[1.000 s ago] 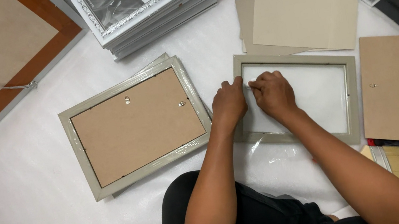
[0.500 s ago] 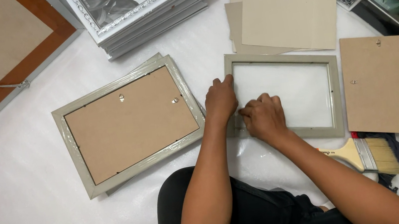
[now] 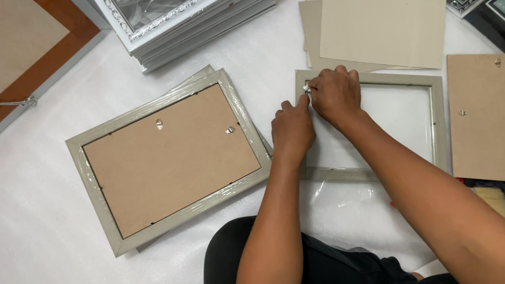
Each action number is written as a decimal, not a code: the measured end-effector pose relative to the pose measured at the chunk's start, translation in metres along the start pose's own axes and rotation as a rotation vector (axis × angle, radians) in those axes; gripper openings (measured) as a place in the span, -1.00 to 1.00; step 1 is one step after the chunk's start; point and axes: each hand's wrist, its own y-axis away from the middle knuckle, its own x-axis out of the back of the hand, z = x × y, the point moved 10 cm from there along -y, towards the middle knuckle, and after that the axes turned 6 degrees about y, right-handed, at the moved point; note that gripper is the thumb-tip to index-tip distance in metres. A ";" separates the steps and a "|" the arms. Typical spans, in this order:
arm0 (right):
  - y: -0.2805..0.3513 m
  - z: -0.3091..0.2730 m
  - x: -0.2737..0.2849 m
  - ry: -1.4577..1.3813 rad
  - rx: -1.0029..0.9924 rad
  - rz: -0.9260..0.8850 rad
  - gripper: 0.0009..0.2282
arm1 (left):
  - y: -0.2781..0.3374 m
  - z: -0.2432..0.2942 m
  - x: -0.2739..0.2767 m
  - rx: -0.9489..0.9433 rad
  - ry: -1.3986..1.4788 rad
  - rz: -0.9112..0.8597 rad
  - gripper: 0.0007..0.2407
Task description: The person sits on the floor assembling photo frames. They peel plastic film off the frame glass, place a cardboard backing board onto the frame, press it into place, use red-handled pliers to bend the metal fasteners to secure the backing, brush the frame surface, and set finished frames aside with a stack of completed frames nearby.
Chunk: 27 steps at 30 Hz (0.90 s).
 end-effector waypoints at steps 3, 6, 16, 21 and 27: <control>0.020 0.003 -0.001 0.025 0.053 -0.024 -0.87 | -0.002 -0.006 -0.006 0.005 -0.012 -0.002 -0.63; 0.062 -0.004 0.007 0.035 0.089 -0.075 -0.83 | 0.002 -0.003 0.001 -0.007 0.035 0.017 -0.64; 0.176 -0.053 0.058 -0.022 0.359 -0.059 -0.83 | 0.006 0.001 0.001 -0.029 -0.035 0.081 -0.72; 0.149 -0.046 0.054 0.031 0.303 -0.030 -0.86 | 0.002 -0.003 0.000 -0.003 -0.037 0.056 -0.74; 0.077 -0.011 0.029 -0.022 0.099 0.044 -0.87 | 0.003 -0.001 -0.001 0.001 -0.019 0.063 -0.72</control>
